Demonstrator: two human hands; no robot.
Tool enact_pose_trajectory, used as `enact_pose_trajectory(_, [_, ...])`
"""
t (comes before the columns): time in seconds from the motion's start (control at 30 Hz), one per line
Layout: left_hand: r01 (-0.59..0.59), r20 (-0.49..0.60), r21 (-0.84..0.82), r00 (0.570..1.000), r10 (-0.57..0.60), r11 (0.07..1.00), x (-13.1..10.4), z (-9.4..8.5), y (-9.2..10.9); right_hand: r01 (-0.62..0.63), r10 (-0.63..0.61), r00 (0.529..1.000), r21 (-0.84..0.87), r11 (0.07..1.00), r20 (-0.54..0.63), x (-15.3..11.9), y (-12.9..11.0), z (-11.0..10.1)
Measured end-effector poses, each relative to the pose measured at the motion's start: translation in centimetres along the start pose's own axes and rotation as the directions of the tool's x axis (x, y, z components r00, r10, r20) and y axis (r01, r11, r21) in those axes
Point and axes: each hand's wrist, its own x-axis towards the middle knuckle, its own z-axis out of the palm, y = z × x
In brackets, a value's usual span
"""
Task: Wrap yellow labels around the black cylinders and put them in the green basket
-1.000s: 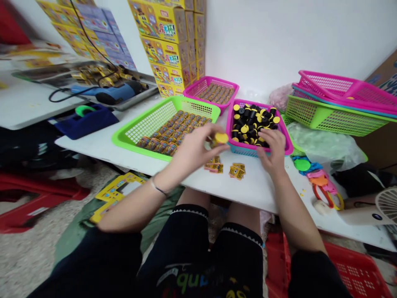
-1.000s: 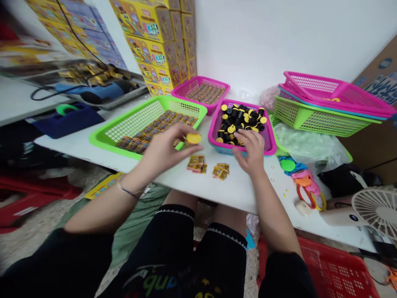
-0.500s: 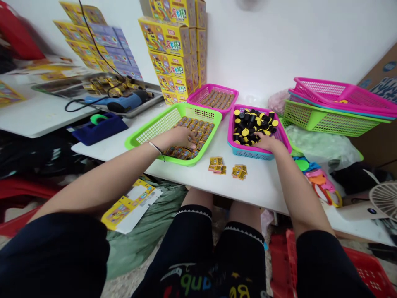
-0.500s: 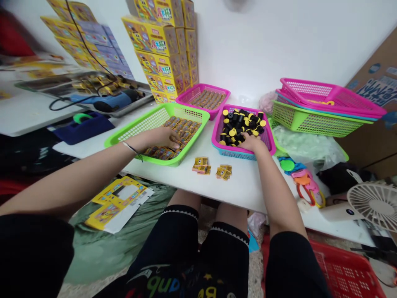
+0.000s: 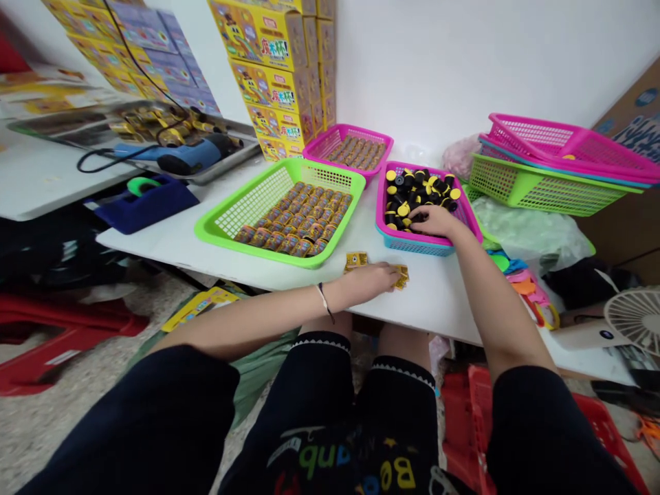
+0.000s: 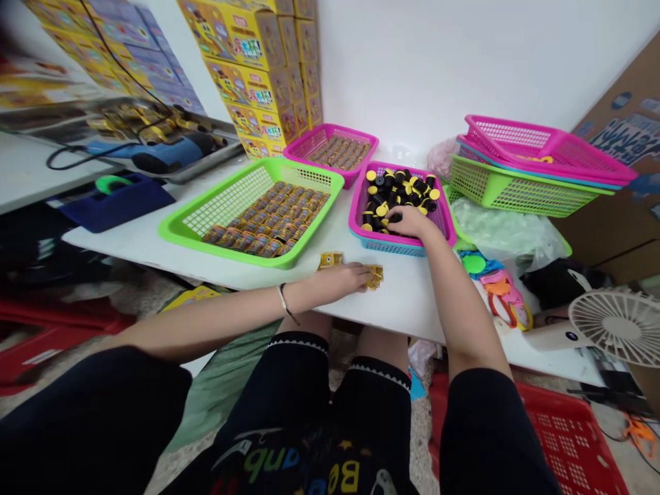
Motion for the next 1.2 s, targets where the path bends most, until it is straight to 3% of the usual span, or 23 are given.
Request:
enact_pose_trajectory(0.1, [0.0, 0.048, 0.067, 0.999, -0.003, 0.998, 0.1, 1.1, -0.3, 0.017, 0.024, 0.954, 0.132, 0.991, -0.3, -1.4, 0.5, -0.2])
enact_pose_trajectory(0.17, [-0.037, 0.067, 0.12, 0.997, 0.029, 0.992, 0.1, 1.1, -0.6, 0.106, 0.036, 0.843, 0.23, 0.967, -0.537, -2.4, 0.8, -0.1])
enact_pose_trajectory(0.23, [-0.084, 0.08, 0.157, 0.994, 0.072, 0.984, 0.1, 1.0, -0.6, 0.206, 0.012, 0.707, 0.223, 0.953, -0.707, -3.4, 1.0, 0.2])
enact_pose_trajectory(0.3, [-0.096, 0.095, 0.163, 0.992, 0.081, 0.982, 0.0, 0.9, -0.3, 0.261, -0.053, 0.595, 0.13, 0.957, -0.802, -4.3, 0.9, 0.7])
enact_pose_trajectory(0.37, [-0.058, 0.127, 0.147, 0.991, 0.039, 0.987, -0.1, 0.6, 0.0, 0.28, -0.121, 0.534, 0.04, 0.959, -0.837, -5.0, 0.6, 1.2])
enact_pose_trajectory(0.53, [0.123, 0.175, -0.028, 0.978, -0.116, 0.992, -0.3, -0.3, -0.3, 0.354, -0.196, 0.483, -0.014, 0.935, -0.853, -6.1, 0.5, 2.6])
enact_pose_trajectory(0.67, [0.165, 0.15, -0.249, 0.98, -0.131, 0.954, 0.1, -1.1, -1.3, 0.356, -0.222, 0.413, -0.068, 0.932, -0.883, -6.7, 1.0, 3.3])
enact_pose_trajectory(0.77, [0.166, 0.016, -0.363, 0.985, -0.172, 0.917, 0.7, -2.4, -1.3, 0.343, -0.265, 0.377, -0.132, 0.93, -0.888, -7.1, 1.0, 3.3])
enact_pose_trajectory(0.87, [0.068, -0.224, -0.54, 0.949, -0.221, 0.839, 1.9, -4.2, -0.6, 0.373, -0.293, 0.354, -0.154, 0.915, -0.888, -7.3, 0.8, 3.3])
enact_pose_trajectory(0.93, [-0.035, -0.357, -0.623, 0.901, -0.244, 0.781, 3.2, -5.0, -0.2, 0.351, -0.23, 0.378, -0.091, 0.932, -0.897, -7.2, 0.7, 3.4])
enact_pose_trajectory(1.0, [-0.087, -0.4, -0.718, 0.864, -0.307, 0.69, 4.7, -5.2, 0.0, 0.35, -0.11, 0.389, 0.036, 0.936, -0.915, -7.1, 0.6, 3.4])
enact_pose_trajectory(1.1, [-0.061, -0.302, -0.862, 0.859, -0.414, 0.502, 6.7, -4.2, -0.3, 0.442, 0.063, 0.371, 0.236, 0.866, -0.926, -6.9, 0.5, 3.5])
enact_pose_trajectory(1.2, [-0.016, -0.229, -0.893, 0.878, -0.421, 0.451, 7.5, -2.6, -1.1, 0.49, 0.212, 0.402, 0.404, 0.772, -0.891, -6.9, 0.5, 3.5])
